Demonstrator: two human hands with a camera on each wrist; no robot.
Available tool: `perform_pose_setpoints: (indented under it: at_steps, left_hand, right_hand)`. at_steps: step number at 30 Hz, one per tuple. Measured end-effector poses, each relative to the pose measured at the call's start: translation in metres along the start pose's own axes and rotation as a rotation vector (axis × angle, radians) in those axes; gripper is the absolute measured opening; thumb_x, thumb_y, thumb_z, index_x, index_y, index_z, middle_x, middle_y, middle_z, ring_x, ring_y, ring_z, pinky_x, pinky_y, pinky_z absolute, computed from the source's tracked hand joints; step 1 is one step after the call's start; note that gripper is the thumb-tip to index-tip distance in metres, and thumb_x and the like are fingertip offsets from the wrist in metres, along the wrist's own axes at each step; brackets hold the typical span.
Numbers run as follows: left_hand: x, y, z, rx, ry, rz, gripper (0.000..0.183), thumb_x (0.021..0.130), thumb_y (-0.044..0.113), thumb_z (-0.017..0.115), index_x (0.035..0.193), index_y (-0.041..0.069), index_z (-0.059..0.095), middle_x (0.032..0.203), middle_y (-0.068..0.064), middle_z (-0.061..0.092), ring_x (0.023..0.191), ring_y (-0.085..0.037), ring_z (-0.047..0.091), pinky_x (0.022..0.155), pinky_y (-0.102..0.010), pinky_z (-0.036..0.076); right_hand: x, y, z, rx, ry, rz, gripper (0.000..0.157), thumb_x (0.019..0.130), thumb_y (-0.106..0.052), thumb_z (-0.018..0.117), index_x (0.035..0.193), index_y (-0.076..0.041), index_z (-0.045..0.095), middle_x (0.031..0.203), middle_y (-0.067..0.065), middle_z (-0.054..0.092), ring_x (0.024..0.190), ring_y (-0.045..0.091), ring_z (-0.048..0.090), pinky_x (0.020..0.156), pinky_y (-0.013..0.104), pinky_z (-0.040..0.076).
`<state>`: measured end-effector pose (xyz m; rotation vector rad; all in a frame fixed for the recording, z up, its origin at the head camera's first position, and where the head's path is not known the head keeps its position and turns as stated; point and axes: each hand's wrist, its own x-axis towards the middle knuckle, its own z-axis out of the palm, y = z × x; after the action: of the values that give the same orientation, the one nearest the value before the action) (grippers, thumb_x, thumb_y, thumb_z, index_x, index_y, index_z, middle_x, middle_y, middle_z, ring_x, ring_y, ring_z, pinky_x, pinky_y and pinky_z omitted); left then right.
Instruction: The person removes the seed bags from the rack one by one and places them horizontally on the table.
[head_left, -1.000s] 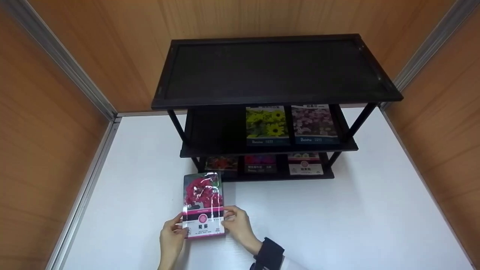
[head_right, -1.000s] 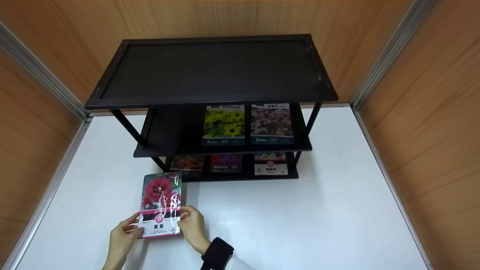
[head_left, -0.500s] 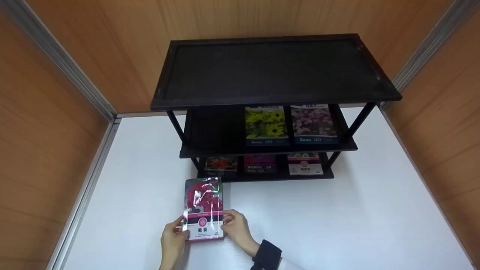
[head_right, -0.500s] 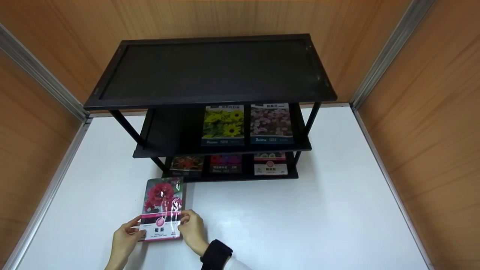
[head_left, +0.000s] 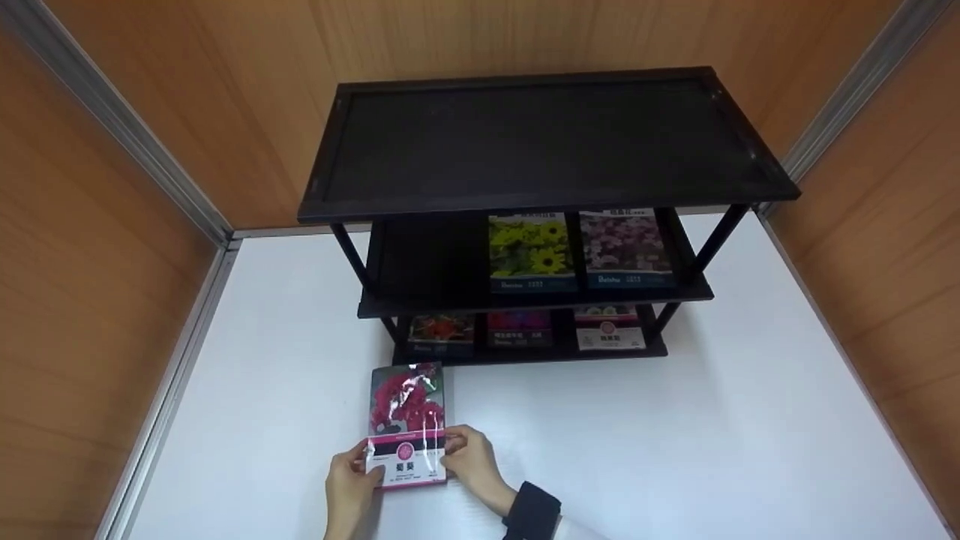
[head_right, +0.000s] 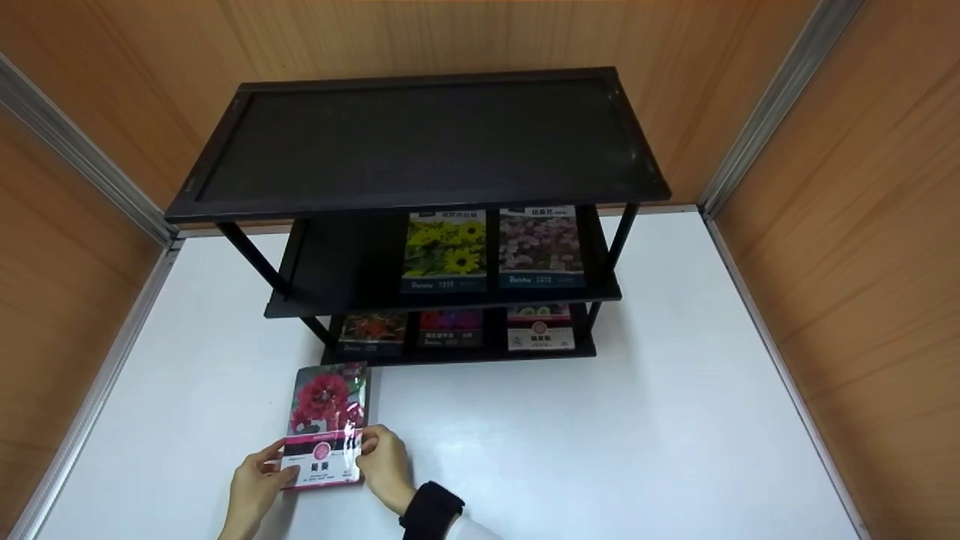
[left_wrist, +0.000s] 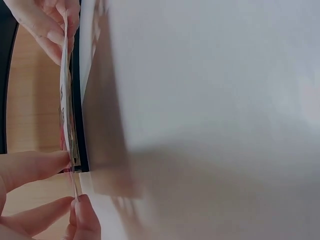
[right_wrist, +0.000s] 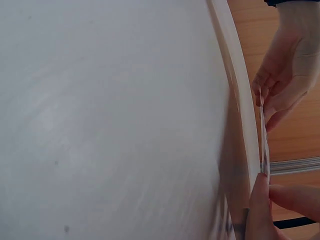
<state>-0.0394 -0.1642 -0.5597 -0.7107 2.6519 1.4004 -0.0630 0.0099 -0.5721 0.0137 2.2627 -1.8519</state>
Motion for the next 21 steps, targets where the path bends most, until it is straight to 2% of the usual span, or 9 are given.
perform_pose_setpoints:
  at_steps: [2, 8, 13, 21]
  left_hand:
    - [0.0007, -0.0017, 0.0007, 0.011, 0.008, 0.006, 0.051, 0.069, -0.005, 0.061, 0.116, -0.017, 0.046, 0.095, -0.022, 0.048, 0.079, -0.024, 0.048, 0.062, -0.027, 0.041]
    - [0.0021, -0.0049, 0.0023, 0.024, -0.018, -0.039, 0.050, 0.072, -0.005, 0.060, 0.118, -0.016, 0.044, 0.097, -0.020, 0.046, 0.080, -0.024, 0.045, 0.065, -0.031, 0.040]
    - [0.0012, -0.0068, 0.0027, 0.048, -0.034, -0.020, 0.051, 0.073, -0.005, 0.058, 0.119, -0.017, 0.041, 0.096, -0.020, 0.045, 0.081, -0.026, 0.043, 0.070, -0.036, 0.039]
    - [0.0009, -0.0076, 0.0052, 0.071, -0.046, -0.049, 0.049, 0.076, -0.007, 0.055, 0.121, -0.016, 0.039, 0.102, -0.022, 0.044, 0.093, -0.032, 0.046, 0.083, -0.044, 0.040]
  right_hand:
    - [0.0004, 0.0007, 0.0008, 0.000, -0.003, 0.002, 0.037, 0.060, 0.015, 0.057, 0.096, 0.009, 0.058, 0.069, 0.007, 0.057, 0.058, 0.009, 0.049, 0.050, 0.018, 0.045]
    - [0.0002, 0.0014, 0.0016, -0.001, -0.022, 0.012, 0.038, 0.060, 0.015, 0.057, 0.097, 0.009, 0.058, 0.069, 0.008, 0.056, 0.059, 0.010, 0.052, 0.049, 0.020, 0.047]
    - [-0.0013, 0.0031, 0.0031, -0.003, -0.033, 0.002, 0.041, 0.059, 0.016, 0.056, 0.099, 0.010, 0.057, 0.067, 0.008, 0.056, 0.056, 0.010, 0.052, 0.047, 0.019, 0.045]
    - [-0.0017, 0.0071, 0.0053, -0.087, -0.044, -0.014, 0.044, 0.056, 0.014, 0.057, 0.100, 0.010, 0.057, 0.066, 0.007, 0.056, 0.055, 0.005, 0.046, 0.046, 0.017, 0.041]
